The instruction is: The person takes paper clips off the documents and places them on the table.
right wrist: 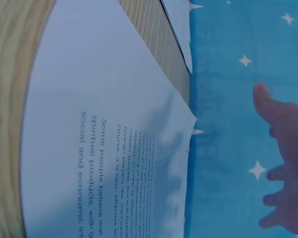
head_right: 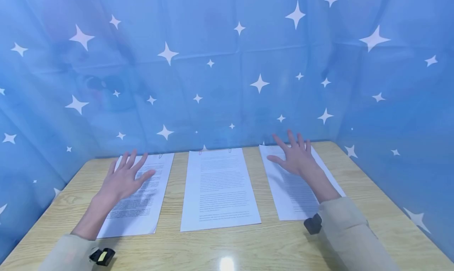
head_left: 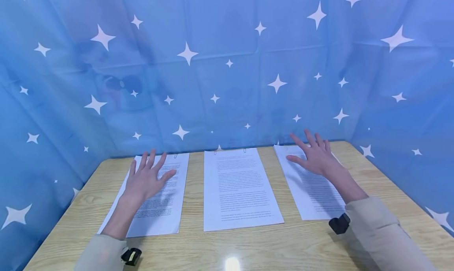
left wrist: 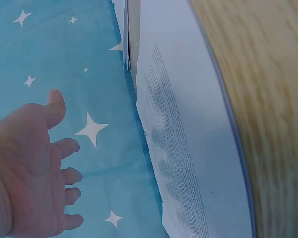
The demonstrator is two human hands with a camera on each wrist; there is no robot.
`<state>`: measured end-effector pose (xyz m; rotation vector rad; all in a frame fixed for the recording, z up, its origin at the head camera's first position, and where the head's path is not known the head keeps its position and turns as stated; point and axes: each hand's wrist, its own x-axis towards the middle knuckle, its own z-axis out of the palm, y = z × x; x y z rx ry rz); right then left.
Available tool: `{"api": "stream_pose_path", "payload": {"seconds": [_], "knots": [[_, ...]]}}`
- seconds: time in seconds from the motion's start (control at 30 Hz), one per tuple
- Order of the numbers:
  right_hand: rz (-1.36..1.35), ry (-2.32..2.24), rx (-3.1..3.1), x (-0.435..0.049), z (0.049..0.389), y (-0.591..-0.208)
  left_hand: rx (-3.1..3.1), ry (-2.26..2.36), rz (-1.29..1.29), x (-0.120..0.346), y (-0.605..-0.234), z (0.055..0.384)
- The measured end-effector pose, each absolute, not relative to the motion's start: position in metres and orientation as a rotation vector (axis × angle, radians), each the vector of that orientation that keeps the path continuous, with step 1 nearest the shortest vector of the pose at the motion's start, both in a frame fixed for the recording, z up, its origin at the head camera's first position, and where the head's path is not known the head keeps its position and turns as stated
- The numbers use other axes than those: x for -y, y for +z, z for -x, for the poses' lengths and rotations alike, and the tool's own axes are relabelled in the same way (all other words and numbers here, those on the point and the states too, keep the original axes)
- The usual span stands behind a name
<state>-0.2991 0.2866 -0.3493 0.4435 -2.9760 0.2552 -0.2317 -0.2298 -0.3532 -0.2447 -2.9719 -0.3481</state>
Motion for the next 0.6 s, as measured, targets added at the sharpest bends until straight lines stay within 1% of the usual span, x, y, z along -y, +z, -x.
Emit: {"api": "stream_pose_path", "payload": {"seconds": [0.6], "knots": [[-0.449,0.276,2.966,-0.2911,0.2897,-0.3473,2.959,-0.341,0.256,0.2271,-0.356,0.2278]]}}
